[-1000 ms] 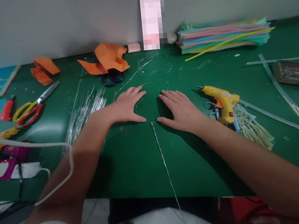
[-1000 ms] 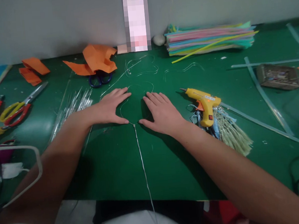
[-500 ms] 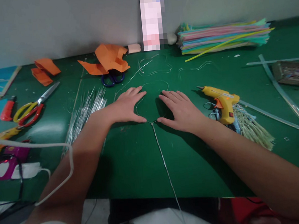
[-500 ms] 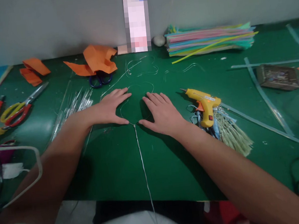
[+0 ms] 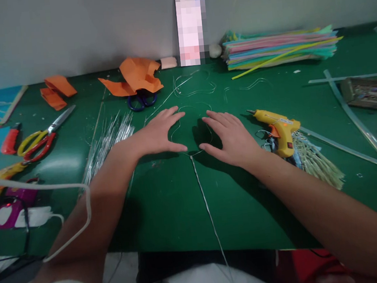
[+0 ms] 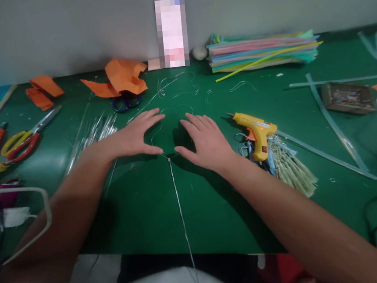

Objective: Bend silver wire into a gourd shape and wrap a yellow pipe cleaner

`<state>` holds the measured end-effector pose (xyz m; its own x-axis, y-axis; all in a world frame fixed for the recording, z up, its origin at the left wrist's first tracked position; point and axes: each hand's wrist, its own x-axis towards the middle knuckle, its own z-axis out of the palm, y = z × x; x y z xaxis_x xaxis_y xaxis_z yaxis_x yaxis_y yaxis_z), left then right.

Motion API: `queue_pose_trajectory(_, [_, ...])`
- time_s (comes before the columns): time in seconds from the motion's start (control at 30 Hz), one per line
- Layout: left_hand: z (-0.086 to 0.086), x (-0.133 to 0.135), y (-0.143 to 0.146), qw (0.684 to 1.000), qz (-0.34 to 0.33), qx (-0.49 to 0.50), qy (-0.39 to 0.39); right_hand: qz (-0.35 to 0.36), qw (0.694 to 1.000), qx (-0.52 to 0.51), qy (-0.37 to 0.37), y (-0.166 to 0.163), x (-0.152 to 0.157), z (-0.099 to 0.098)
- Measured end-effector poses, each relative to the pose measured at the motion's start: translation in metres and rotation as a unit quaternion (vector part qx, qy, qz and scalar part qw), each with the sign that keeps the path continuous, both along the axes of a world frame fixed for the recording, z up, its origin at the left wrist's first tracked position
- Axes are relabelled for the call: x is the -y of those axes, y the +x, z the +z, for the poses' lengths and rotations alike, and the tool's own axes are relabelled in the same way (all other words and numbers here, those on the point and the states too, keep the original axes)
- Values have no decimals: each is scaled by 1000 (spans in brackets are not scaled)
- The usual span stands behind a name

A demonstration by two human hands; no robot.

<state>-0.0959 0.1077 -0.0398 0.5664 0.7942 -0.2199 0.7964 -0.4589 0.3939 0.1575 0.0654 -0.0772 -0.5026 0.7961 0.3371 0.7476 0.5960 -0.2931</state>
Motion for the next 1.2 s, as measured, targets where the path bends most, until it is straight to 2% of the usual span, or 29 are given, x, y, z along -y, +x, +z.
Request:
queue_pose_trajectory(0.13, [6,3,6,1000,1,17,2,-22,994,-98,31,5,1,8])
queue_pose_trajectory(0.23, [6,3,7,1000,-12,17,-5,-43,991,-124,38,7,-1,8])
queue_pose_trajectory(0.3, [4,2,7,1000,-19,14,-13,-34,992,-111,40,7,-2,4])
queue_pose_trajectory(0.47, [4,2,6,999,-38,2,-13,41,997,-56,41,0,-2,-2])
queue_pose_trajectory(0.63, [11,6,10,995,-87,38,35,62,998,0,31,-2,1,1])
queue_pose_trajectory(0.7, [14,9,13,994,-101,32,32,69,997,18,23,-1,1,2])
queue_pose_trajectory(0.87, [21,19,21,996,-91,-23,-4,92,995,43,1,-1,2,4])
queue_pose_trajectory(1.0, [25,24,25,996,-78,-24,-30,110,994,25,6,-1,4,5])
queue_pose_trajectory(1.1, [30,29,30,996,-84,-6,-30,100,994,-22,30,-1,8,7])
queue_pose_trajectory(1.2, [33,35,35,997,-68,10,26,40,994,-88,43,2,13,23])
